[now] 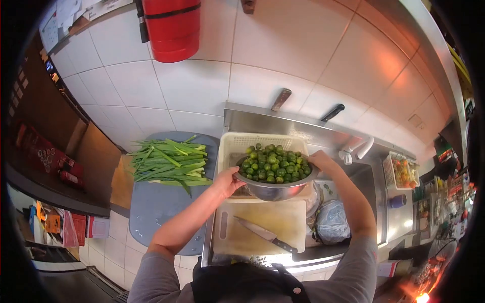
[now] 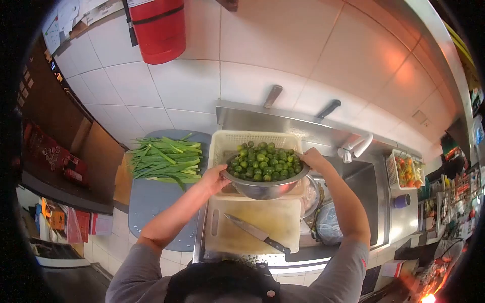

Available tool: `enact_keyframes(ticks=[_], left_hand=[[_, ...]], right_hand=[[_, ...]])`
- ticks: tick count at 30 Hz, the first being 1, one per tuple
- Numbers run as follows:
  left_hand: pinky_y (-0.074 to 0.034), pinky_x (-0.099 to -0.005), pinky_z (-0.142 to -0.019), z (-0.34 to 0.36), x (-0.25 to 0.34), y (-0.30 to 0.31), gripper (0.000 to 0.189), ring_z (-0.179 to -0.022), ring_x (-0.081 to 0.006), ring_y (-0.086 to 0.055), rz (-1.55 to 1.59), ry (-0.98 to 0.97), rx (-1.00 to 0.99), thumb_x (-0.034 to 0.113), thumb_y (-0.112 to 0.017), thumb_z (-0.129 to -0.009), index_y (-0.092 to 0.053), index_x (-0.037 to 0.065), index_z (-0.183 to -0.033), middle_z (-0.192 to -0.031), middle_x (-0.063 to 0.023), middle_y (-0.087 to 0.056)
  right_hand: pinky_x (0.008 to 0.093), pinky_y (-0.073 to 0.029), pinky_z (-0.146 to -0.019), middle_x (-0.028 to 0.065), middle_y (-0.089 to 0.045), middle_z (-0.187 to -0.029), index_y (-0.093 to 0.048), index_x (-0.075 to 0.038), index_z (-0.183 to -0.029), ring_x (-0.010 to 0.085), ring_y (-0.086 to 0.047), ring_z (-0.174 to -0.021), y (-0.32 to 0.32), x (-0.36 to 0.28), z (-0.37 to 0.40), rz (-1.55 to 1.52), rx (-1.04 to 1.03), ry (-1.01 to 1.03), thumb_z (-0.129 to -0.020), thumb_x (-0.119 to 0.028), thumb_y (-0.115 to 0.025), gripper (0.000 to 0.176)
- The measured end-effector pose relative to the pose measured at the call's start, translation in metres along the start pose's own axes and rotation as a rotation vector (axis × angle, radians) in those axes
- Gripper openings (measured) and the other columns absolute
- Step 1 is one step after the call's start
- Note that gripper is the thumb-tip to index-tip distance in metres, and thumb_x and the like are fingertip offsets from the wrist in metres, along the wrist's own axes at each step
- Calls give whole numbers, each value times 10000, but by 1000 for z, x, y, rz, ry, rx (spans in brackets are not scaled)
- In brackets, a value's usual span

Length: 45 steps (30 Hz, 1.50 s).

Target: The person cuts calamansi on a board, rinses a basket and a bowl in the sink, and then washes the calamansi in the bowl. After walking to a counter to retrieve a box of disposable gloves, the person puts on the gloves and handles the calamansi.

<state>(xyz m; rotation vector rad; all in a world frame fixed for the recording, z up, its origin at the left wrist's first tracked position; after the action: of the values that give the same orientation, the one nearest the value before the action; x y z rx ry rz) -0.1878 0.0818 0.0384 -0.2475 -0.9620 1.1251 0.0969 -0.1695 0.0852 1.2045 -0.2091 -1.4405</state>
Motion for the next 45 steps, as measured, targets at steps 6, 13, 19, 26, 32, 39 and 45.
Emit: enact_keyframes(ticks=[6,13,19,26,32,39,45], left_hand=[[-628,-387,-770,-12,-2,0,191,-733,-203,-601,132,96,30,139,-455,-1012,-531,-35,-1033,-862,-93,-565],[-638,-340,-758,10,-24,-19,217,-708,-152,-534,462,152,34,130,-395,-1036,-505,-52,-988,-851,-95,-521],[-641,-292,-759,36,-25,-27,184,-847,-255,-623,836,252,-9,79,-442,-1014,-448,-72,-908,-914,-170,-546],[-625,-387,-851,64,-41,-28,287,-839,-284,-679,955,290,-72,60,-394,-1021,-394,19,-737,-860,-194,-604],[-614,-316,-791,86,-47,-29,270,-818,-242,-670,1003,375,-136,150,-403,-1042,-473,21,-815,-856,-145,-628],[-607,-326,-790,93,-36,-28,303,-802,-219,-664,952,355,-182,200,-395,-1059,-487,35,-822,-807,-119,-619],[-589,-340,-810,151,-39,-46,272,-820,-230,-647,730,369,-345,220,-418,-1056,-485,33,-871,-849,-108,-603]], right_hand=[[311,-439,-392,86,-542,-536,-699,0,-722,170,-531,-437,28,-31,-18,299,-160,-13,-870,-413,-664,440],[323,-368,-367,63,-568,-541,-642,-19,-633,158,-505,-416,55,-85,-15,607,-271,-224,-813,-353,-707,385],[302,-382,-423,36,-564,-528,-607,-58,-575,104,-493,-441,69,-130,-25,827,-393,-377,-813,-236,-677,305],[245,-309,-425,-22,-474,-491,-580,-101,-559,68,-394,-429,80,-161,-79,1011,-567,-612,-788,-141,-629,238],[268,-333,-454,-17,-483,-528,-564,-102,-561,80,-429,-469,74,-216,-46,1085,-402,-705,-751,-71,-664,217],[323,-354,-461,41,-535,-515,-552,-81,-532,128,-462,-430,99,-175,-37,1079,-485,-767,-727,-72,-669,227],[377,-503,-599,110,-677,-685,-737,-4,-794,226,-617,-595,129,-190,62,1166,-143,-216,-677,-451,-813,468]])
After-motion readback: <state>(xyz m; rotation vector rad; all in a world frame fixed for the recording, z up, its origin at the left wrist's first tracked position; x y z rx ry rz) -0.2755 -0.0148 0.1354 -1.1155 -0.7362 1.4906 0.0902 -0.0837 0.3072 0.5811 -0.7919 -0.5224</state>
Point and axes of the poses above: each hand's wrist, its own z-axis away from the middle knuckle, its own y-axis out of the back of the hand, x = y × z, the point moved 2 cm from there along -z, towards the middle knuckle
